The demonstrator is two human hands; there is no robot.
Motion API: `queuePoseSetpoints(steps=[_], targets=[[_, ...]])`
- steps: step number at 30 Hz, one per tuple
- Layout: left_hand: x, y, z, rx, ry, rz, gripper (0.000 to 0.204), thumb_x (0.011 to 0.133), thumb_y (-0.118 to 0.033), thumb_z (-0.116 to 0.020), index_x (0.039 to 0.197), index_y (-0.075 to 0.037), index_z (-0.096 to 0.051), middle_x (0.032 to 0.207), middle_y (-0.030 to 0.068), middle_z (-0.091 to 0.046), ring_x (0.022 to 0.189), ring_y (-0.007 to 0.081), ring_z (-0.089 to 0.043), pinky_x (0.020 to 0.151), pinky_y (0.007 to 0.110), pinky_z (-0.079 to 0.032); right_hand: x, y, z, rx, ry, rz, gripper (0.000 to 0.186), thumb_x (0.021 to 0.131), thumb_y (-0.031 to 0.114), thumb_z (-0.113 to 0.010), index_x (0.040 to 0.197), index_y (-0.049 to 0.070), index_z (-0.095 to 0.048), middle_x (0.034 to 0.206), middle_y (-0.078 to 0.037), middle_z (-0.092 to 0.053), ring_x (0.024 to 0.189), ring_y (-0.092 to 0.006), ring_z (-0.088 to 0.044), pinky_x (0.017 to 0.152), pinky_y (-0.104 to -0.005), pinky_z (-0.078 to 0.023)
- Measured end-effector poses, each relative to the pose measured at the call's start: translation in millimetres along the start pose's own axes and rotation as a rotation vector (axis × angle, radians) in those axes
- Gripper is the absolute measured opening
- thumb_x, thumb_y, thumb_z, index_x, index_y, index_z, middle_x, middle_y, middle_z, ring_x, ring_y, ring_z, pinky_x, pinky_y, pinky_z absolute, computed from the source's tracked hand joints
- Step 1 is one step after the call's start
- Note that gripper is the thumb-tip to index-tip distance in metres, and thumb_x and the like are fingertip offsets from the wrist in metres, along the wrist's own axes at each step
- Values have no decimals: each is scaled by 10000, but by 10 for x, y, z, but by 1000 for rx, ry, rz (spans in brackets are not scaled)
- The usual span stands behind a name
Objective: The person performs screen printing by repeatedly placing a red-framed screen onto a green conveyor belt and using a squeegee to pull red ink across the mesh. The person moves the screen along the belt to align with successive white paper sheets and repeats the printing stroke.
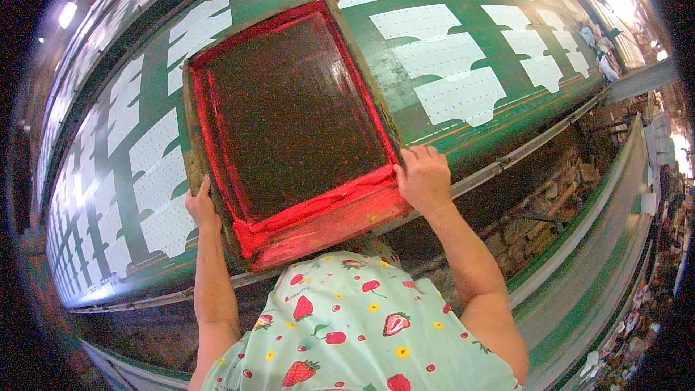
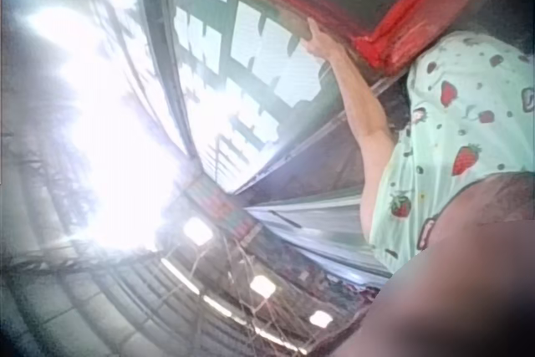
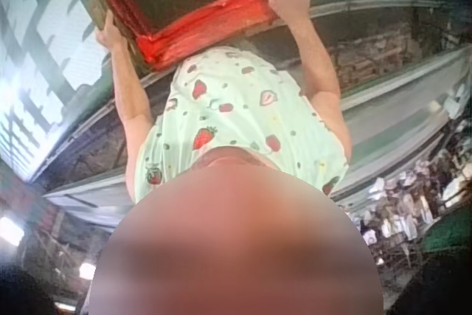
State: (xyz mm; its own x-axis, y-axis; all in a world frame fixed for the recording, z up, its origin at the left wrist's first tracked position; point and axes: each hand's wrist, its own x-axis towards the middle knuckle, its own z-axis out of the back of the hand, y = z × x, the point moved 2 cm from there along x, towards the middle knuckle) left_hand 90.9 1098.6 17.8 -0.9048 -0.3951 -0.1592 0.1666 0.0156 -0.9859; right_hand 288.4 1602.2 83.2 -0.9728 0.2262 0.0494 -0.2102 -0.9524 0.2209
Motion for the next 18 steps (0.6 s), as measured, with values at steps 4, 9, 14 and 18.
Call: queuePoseSetpoints(steps=[4, 9, 14, 18], targets=[[73, 91, -13, 23, 1, 13, 364, 966, -118, -865, 1276, 24, -736, 1158, 83, -794, 968, 196, -736, 880, 364, -580, 347, 298, -40, -68, 19, 348, 653, 966, 493, -787, 1451, 62, -714, 1593, -158, -591, 1557, -388, -463, 1278, -543, -377], [106, 124, 10, 103, -9, 27, 359, 957, -135, -873, 1254, 24, -747, 1160, 78, -797, 971, 185, -733, 881, 360, -576, 674, 386, -269, -256, 156, 507, 782, 997, 621, -711, 1501, 24, -679, 1732, -172, -458, 1664, -405, -296, 1352, -581, -258], [83, 71, -28, 109, -38, 28, 356, 961, -137, -867, 1251, 32, -751, 1159, 88, -795, 975, 183, -729, 884, 353, -569, 788, 401, -414, -268, 194, 546, 822, 1005, 651, -686, 1532, 20, -658, 1751, -164, -443, 1673, -410, -286, 1368, -583, -231], [85, 57, -35, 154, -56, 34, 362, 956, -136, -870, 1251, 38, -752, 1159, 93, -795, 968, 193, -730, 880, 358, -569, 801, 437, -453, -304, 248, 558, 820, 1008, 653, -680, 1545, 34, -655, 1748, -163, -445, 1671, -406, -291, 1365, -582, -234]])
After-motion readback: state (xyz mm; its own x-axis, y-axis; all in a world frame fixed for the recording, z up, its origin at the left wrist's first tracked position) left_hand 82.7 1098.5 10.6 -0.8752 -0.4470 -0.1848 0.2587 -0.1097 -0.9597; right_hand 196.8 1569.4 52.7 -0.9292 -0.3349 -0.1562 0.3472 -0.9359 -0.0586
